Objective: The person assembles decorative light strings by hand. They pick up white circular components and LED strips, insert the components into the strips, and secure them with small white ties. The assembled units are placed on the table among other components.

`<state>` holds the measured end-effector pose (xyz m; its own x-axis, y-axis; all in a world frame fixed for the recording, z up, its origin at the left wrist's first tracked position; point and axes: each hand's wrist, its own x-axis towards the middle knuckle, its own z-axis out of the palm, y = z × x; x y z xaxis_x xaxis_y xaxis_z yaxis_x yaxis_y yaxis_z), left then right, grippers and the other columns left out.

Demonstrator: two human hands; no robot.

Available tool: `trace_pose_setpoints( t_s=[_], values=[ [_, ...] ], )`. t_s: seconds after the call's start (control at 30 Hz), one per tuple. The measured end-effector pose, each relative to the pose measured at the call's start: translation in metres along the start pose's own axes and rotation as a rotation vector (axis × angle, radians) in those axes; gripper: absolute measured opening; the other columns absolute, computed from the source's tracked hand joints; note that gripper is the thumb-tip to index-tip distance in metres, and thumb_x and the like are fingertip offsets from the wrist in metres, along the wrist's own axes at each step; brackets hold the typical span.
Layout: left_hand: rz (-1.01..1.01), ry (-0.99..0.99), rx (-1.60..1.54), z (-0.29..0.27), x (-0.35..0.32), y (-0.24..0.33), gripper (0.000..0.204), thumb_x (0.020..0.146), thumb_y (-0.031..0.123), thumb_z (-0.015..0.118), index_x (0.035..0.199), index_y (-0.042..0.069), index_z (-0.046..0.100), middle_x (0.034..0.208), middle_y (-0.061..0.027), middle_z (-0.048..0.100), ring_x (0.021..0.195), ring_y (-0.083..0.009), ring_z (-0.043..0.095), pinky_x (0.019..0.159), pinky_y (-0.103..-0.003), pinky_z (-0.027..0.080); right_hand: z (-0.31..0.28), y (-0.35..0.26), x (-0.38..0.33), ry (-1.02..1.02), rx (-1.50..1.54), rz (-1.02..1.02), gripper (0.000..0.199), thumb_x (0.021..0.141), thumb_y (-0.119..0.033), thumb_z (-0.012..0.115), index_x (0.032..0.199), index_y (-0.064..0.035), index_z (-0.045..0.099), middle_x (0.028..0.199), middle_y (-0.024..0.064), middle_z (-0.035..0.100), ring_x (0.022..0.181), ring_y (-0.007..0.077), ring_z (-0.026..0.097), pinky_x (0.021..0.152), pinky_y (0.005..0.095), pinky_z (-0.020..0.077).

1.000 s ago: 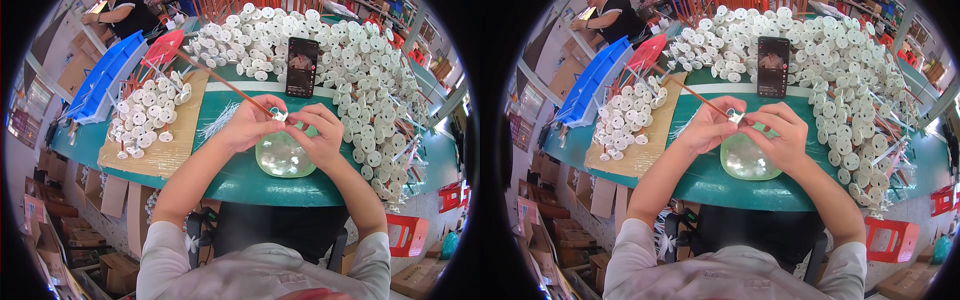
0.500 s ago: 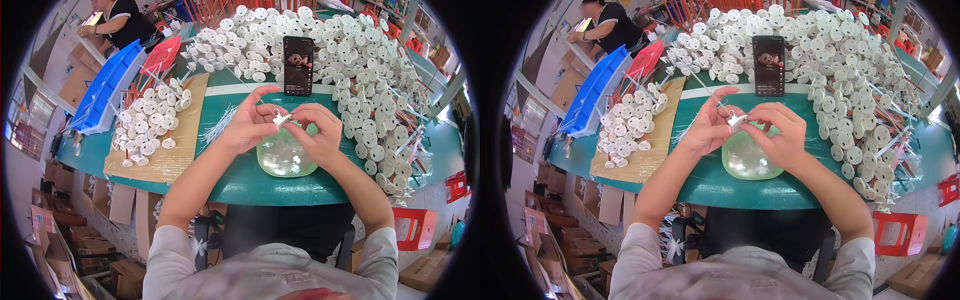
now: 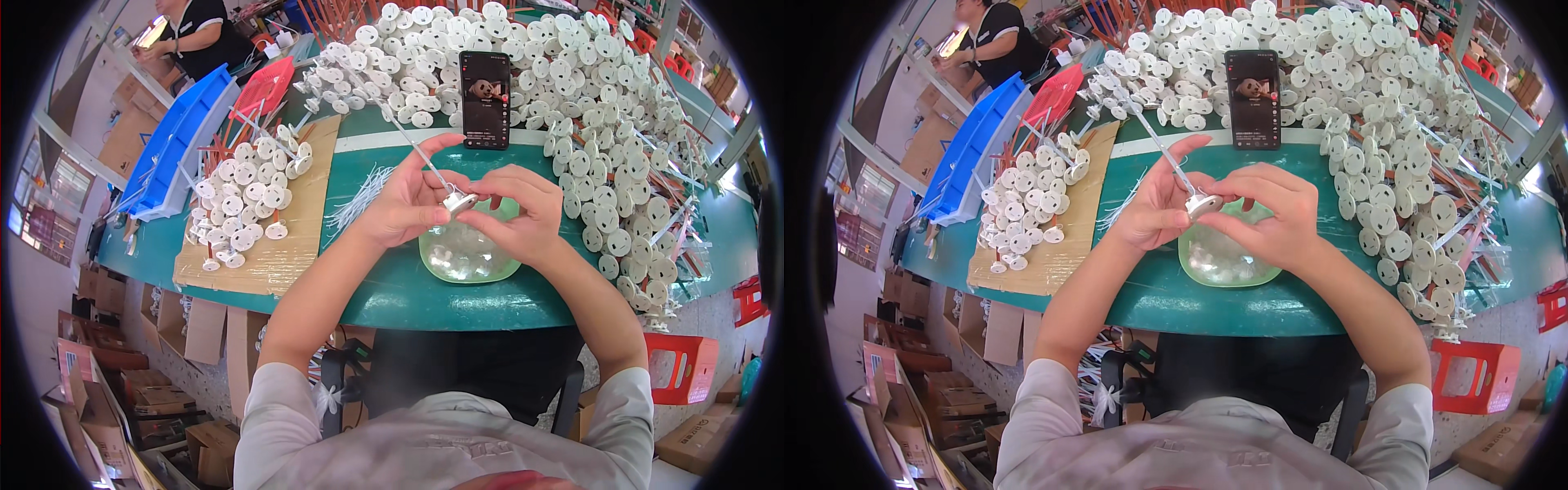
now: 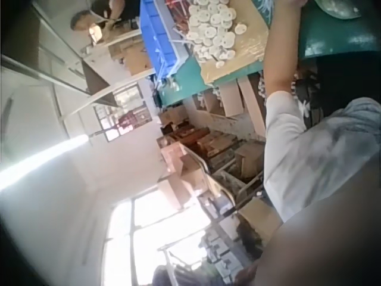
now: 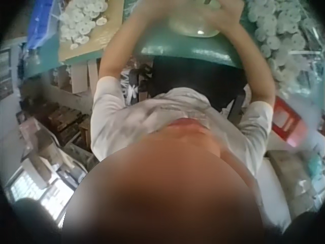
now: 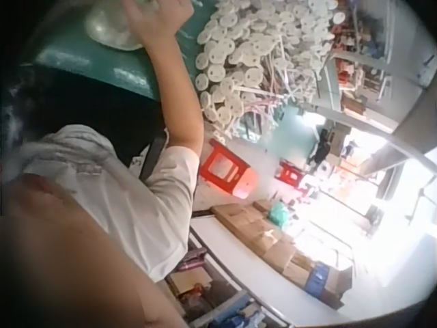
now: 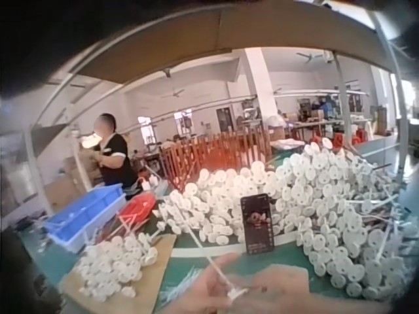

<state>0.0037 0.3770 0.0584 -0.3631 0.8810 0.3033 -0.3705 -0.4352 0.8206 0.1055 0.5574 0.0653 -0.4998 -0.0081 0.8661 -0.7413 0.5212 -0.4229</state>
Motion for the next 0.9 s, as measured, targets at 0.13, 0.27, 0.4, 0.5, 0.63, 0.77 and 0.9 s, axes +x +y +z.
trace_pose_setpoints(
  t_s=[0.13, 0.27, 0.4, 0.5, 0.63, 0.77, 0.9],
  values=[
    [-0.008, 0.031, 0.041, 0.004, 0.000, 0.000, 0.096, 0.077, 0.003, 0.078, 0.152, 0.009, 0.020, 0.121, -0.0200, 0.062, 0.123, -0.0340, 0.057, 0.108, -0.045, 0.042, 0.001, 0.003, -0.002, 0.020, 0.006, 0.025, 0.030, 0.068, -0.010, 0.087, 0.094, -0.0046, 0.073, 0.086, 0.0075, 0.072, 0.072, 0.0154, 0.067, 0.054, 0.0249, 0.0508],
    [0.050, 0.135, 0.147, 0.011, -0.007, 0.010, 0.091, 0.077, -0.001, 0.077, 0.150, 0.008, 0.024, 0.119, -0.0193, 0.064, 0.119, -0.0305, 0.059, 0.105, -0.043, 0.045, 0.004, -0.002, 0.004, -0.015, -0.074, 0.020, 0.031, 0.070, -0.010, 0.085, 0.098, -0.0044, 0.072, 0.092, 0.0081, 0.072, 0.077, 0.0178, 0.068, 0.056, 0.0259, 0.0513],
    [-0.011, 0.351, 0.480, 0.002, 0.002, 0.038, 0.085, 0.078, -0.004, 0.075, 0.148, -0.001, 0.027, 0.111, -0.0167, 0.069, 0.109, -0.0232, 0.064, 0.096, -0.034, 0.050, -0.005, 0.012, 0.000, -0.035, -0.198, -0.024, 0.030, 0.073, -0.007, 0.080, 0.101, -0.0030, 0.070, 0.098, 0.0107, 0.071, 0.083, 0.0229, 0.067, 0.059, 0.0283, 0.0523],
    [-0.049, 0.598, 1.000, -0.015, -0.021, 0.097, 0.081, 0.082, 0.008, 0.075, 0.147, -0.005, 0.029, 0.108, -0.0157, 0.071, 0.103, -0.0200, 0.067, 0.091, -0.030, 0.050, -0.010, 0.013, 0.004, -0.041, -0.282, -0.109, 0.024, 0.073, -0.004, 0.078, 0.095, -0.0024, 0.069, 0.096, 0.0123, 0.070, 0.082, 0.0255, 0.066, 0.061, 0.0317, 0.0523],
    [-0.050, 0.979, 1.616, -0.050, -0.089, 0.213, 0.046, 0.082, 0.033, 0.073, 0.114, 0.001, 0.070, 0.091, -0.0101, 0.072, 0.079, -0.0131, 0.068, 0.068, -0.031, 0.053, -0.011, 0.019, 0.008, -0.027, -0.360, -0.189, 0.014, 0.073, -0.002, 0.078, 0.081, -0.0020, 0.066, 0.083, 0.0106, 0.068, 0.073, 0.0265, 0.064, 0.060, 0.0351, 0.0504],
    [-0.341, 1.209, 2.209, -0.102, -0.148, 0.295, 0.056, 0.073, 0.043, 0.068, 0.102, -0.005, 0.072, 0.092, -0.0258, 0.071, 0.089, -0.0404, 0.071, 0.083, -0.044, 0.055, -0.005, 0.035, 0.000, 0.006, -0.393, -0.084, 0.016, 0.075, -0.006, 0.077, 0.068, -0.0035, 0.063, 0.067, 0.0076, 0.064, 0.062, 0.0249, 0.061, 0.055, 0.0360, 0.0477],
    [-0.749, 1.012, 2.323, -0.110, -0.131, 0.287, 0.051, 0.074, 0.043, 0.067, 0.087, -0.006, 0.072, 0.092, -0.0292, 0.070, 0.094, -0.0439, 0.068, 0.086, -0.046, 0.054, -0.012, 0.046, -0.005, 0.035, -0.415, 0.017, 0.018, 0.077, -0.010, 0.076, 0.065, -0.0041, 0.064, 0.064, 0.0077, 0.063, 0.058, 0.0252, 0.060, 0.054, 0.0367, 0.0476]
  ],
)
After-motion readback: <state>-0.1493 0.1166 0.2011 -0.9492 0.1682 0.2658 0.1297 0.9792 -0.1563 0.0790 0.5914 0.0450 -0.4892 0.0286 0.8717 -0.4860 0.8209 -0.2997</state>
